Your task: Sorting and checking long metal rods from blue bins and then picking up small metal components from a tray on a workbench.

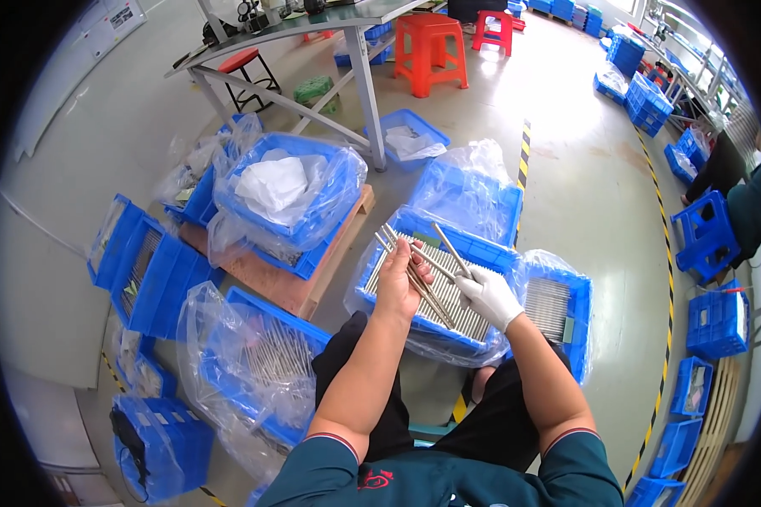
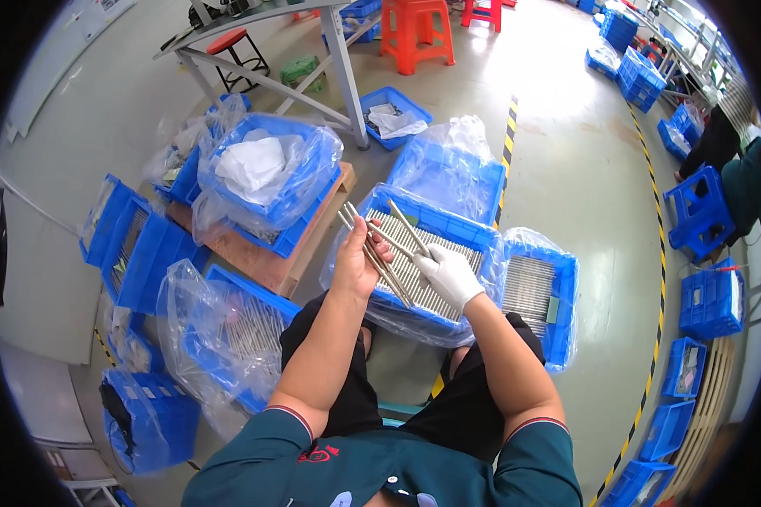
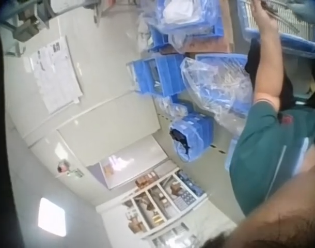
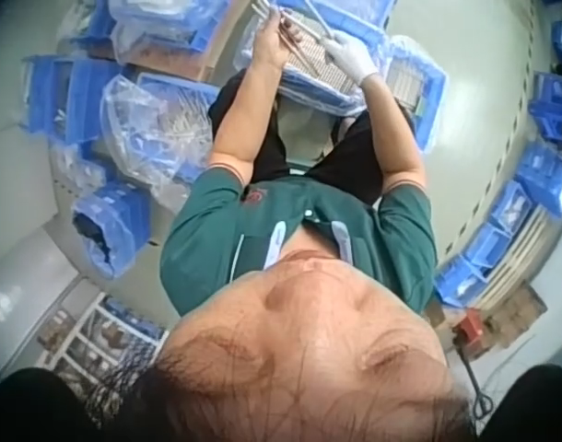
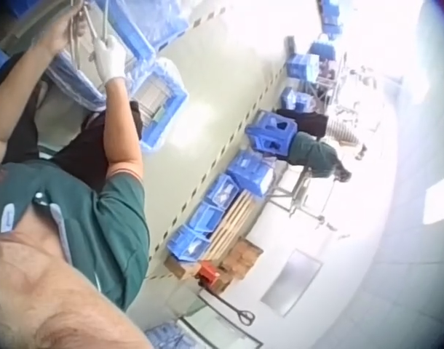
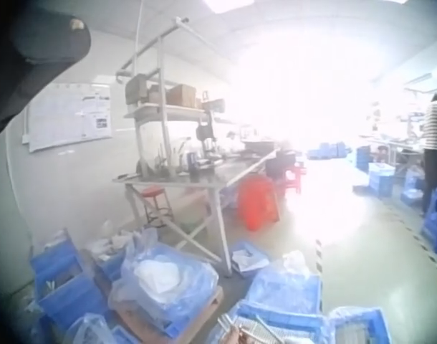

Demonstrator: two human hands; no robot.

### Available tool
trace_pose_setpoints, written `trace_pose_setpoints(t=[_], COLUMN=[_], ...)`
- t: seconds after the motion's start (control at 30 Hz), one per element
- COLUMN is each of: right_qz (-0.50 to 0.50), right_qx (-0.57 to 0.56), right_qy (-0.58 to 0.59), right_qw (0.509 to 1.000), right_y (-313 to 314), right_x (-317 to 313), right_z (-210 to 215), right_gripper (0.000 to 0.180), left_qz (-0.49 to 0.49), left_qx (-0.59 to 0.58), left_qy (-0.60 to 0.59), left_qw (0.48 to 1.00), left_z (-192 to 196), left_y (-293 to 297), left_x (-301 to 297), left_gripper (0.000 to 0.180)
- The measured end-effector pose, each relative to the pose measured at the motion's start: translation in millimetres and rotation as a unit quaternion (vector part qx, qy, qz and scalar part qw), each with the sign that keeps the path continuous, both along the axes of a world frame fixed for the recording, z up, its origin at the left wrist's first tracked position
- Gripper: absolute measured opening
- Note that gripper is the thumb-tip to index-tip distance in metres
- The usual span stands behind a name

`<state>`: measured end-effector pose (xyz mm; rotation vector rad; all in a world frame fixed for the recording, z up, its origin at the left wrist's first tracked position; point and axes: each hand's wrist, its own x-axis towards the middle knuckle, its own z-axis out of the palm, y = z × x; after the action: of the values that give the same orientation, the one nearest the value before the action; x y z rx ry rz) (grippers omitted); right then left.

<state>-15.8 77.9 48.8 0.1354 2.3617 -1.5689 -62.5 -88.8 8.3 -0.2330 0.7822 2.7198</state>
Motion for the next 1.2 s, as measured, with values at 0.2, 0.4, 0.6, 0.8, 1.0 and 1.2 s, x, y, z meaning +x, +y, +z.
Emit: trace_pose_setpoints(t=[0.2,0.4,0.6,0.8,1.0,1.2], right_qz=[-0.033,-0.069,-0.084,-0.089,-0.142,-0.078], right_qx=[-0.161,-0.293,-0.302,-0.28,-0.155,-0.373], right_qy=[-0.043,-0.065,-0.062,-0.045,0.056,-0.109], right_qw=[0.986,0.951,0.948,0.955,0.976,0.918], right_y=[-11,-14,-19,-19,10,14], right_x=[2,-4,-3,-4,-21,-20], right_z=[4,3,11,4,-9,-3], right_gripper=[0.043,0.046,0.042,0.029,0.022,0.023], left_qz=[-0.023,-0.044,-0.071,-0.049,-0.129,-0.287], left_qx=[-0.082,-0.097,-0.158,-0.23,-0.172,-0.115], left_qy=[-0.011,0.011,0.023,0.059,0.084,0.002], left_qw=[0.996,0.994,0.985,0.97,0.973,0.951], left_z=[0,0,-1,1,9,4], left_y=[15,24,23,30,21,24], left_x=[12,18,23,27,23,34], left_gripper=[0.032,0.028,0.025,0.025,0.025,0.037])
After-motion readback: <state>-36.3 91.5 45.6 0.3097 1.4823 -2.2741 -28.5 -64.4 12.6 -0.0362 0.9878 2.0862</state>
